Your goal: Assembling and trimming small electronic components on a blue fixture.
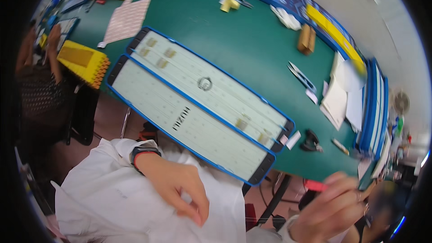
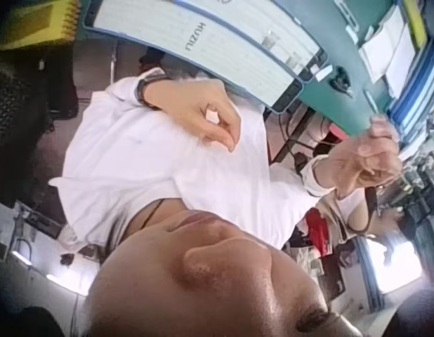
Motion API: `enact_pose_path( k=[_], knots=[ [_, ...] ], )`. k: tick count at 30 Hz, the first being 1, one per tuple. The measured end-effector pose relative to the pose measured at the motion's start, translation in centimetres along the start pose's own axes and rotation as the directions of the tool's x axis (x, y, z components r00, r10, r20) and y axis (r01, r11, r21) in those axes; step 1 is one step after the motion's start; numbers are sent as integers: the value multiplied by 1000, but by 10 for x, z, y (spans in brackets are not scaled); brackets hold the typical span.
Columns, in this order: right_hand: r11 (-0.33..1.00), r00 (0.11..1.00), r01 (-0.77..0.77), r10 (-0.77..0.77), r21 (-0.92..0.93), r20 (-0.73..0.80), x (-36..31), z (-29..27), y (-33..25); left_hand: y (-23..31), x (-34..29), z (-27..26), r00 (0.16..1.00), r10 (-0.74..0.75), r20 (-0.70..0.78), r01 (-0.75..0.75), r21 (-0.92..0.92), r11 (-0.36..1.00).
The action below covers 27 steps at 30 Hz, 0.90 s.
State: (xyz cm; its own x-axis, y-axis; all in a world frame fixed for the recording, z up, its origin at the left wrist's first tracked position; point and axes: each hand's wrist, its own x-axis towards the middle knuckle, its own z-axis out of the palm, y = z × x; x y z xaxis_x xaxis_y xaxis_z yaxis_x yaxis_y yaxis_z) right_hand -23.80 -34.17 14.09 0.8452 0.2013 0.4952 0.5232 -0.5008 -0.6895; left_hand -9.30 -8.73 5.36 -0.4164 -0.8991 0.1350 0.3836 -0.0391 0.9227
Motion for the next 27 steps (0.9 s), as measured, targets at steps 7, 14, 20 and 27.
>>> enact_pose_path(
  k=[7,14,20,27],
  knots=[
    [875,633,-302,481,379,-606,26,-26,77,-20,-67,-7,245,320,-915,-226,267,937],
    [439,577,-801,748,-408,-328,57,-6,135,-7,-79,-23,64,322,-944,80,327,942],
    [821,928,-317,372,-475,22,93,97,54,-7,-59,-24,218,389,-895,191,430,882],
    [854,814,-465,516,-231,267,118,119,44,-12,-54,-27,329,437,-837,113,495,862]
  ],
)
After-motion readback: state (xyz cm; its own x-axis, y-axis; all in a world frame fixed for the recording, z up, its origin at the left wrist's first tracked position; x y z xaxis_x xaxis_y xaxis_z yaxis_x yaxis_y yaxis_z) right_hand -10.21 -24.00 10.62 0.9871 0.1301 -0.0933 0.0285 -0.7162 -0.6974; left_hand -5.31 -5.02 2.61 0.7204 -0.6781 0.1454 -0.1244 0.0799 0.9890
